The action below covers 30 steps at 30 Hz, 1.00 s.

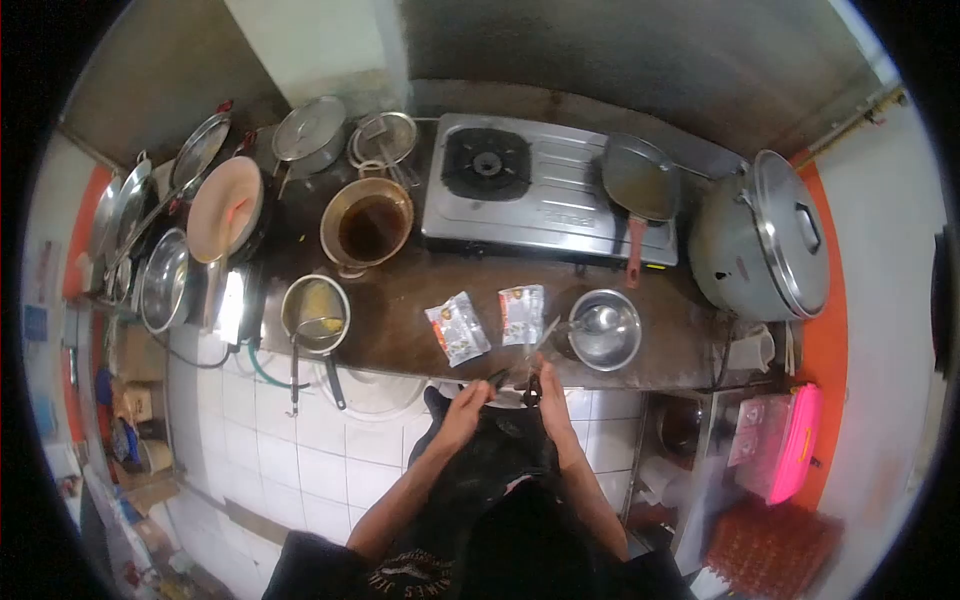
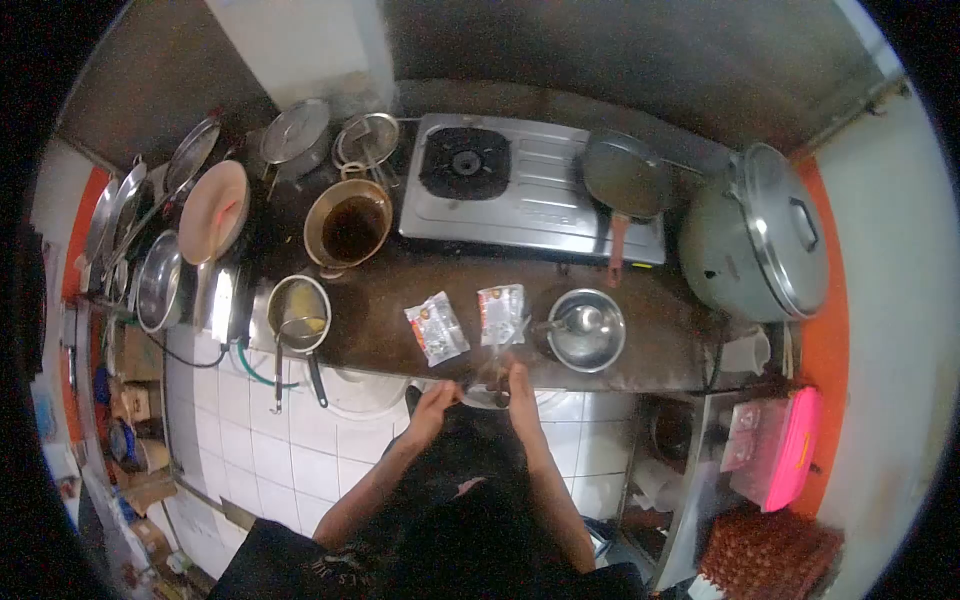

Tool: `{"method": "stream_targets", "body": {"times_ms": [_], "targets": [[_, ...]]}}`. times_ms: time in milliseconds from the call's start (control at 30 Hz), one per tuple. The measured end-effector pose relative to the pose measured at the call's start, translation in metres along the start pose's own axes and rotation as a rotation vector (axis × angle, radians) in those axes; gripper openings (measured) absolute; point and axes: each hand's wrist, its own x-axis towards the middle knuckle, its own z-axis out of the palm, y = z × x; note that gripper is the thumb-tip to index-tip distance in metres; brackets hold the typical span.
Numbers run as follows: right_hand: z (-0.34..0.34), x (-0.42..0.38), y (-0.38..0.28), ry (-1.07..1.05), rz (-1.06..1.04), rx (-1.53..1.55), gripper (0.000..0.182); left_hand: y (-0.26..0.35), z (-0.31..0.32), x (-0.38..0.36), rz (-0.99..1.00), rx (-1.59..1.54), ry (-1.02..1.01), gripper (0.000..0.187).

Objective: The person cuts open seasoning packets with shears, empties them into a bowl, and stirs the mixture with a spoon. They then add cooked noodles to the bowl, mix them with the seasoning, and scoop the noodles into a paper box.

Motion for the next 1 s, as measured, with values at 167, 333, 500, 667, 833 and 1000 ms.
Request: {"method": "stream_targets", "body": {"times_ms": [167, 333, 500, 667, 833, 1000], "targets": [[0.017, 0.008, 0.03, 0.043, 0.128, -0.325, 0.065, -0.026, 0.02, 0.024, -0.045, 0.205, -0.091, 0.034], [-0.004, 0.006, 0.042, -0.128, 0.273, 0.056, 0.054, -0.031, 0.002, 0.029, 0.031, 0.4, -0.183, 0.031], [-0.004, 0.001, 0.002, -0.11, 0.371, 0.455, 0.044, -0.023, 0.009, 0.04, 0.052, 0.282, -0.315, 0.033], [-0.019, 0.027, 0.013, -0.14, 0.342, 0.317, 0.051, -0.024, -0.01, 0.08, -0.016, 0.127, -0.273, 0.032], [-0.018, 0.047, 0.03, -0.245, 0.194, -0.538, 0.06, -0.081, -0.034, 0.162, 0.079, 0.553, 0.819, 0.043], [0.005, 0.076, 0.034, -0.144, 0.311, -1.046, 0.054, -0.142, -0.07, 0.18, 0.044, 0.846, 0.868, 0.038]]}}
